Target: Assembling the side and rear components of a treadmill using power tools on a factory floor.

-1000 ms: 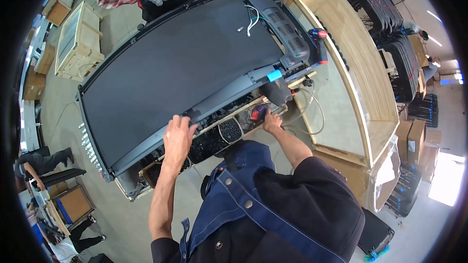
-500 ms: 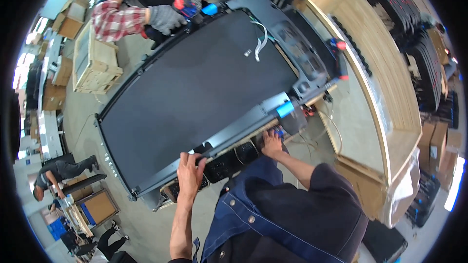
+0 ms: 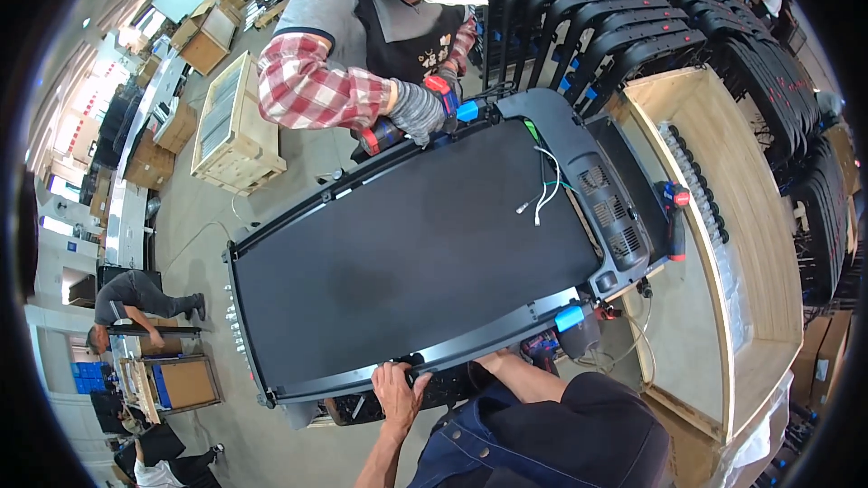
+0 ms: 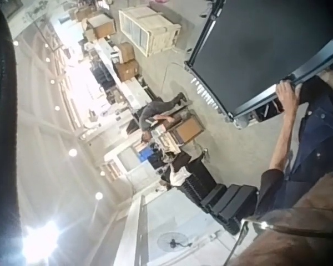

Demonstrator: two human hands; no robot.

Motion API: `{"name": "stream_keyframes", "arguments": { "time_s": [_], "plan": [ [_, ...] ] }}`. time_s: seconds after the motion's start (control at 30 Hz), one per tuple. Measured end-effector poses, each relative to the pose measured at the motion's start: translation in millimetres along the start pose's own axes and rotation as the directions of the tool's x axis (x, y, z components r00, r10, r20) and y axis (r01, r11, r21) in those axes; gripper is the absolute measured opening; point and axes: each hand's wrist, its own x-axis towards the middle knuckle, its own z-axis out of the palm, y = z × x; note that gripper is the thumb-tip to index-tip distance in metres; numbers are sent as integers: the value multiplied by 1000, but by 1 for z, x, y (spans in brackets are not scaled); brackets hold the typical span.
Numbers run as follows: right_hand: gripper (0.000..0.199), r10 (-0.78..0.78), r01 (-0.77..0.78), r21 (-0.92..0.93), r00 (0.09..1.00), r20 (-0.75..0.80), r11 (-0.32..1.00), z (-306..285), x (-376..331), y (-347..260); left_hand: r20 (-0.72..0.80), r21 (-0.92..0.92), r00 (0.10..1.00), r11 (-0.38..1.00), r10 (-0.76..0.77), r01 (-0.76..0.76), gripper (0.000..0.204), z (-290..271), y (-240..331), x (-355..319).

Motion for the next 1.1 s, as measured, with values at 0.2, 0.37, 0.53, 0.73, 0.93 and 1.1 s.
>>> {"name": "stream_keyframes", "arguments": {
  "time_s": [0.2,0.37,0.53,0.73,0.93,1.1],
  "plan": [
    [33,-87,86,-136,996,-3,987,20,-12,-14,-51,-30,997,997,64,-66,43,2,-4,7],
    [32,-33,32,-273,999,2,961,27,-33,11,-109,-6,989,995,101,-103,41,-39,-1,10],
    [32,196,-183,-451,980,-18,873,25,-27,53,-176,-166,980,978,98,-128,36,-170,40,45],
    [32,547,-417,-689,836,-37,592,63,37,152,-206,-201,978,977,34,-76,44,-327,54,51],
    [31,618,-362,-840,785,-40,405,82,89,244,-252,-214,965,968,75,-132,42,-374,18,-38],
    [31,612,-219,-931,791,6,292,110,123,335,-615,-318,786,890,71,-329,38,-425,-45,-124]
  ]
}}
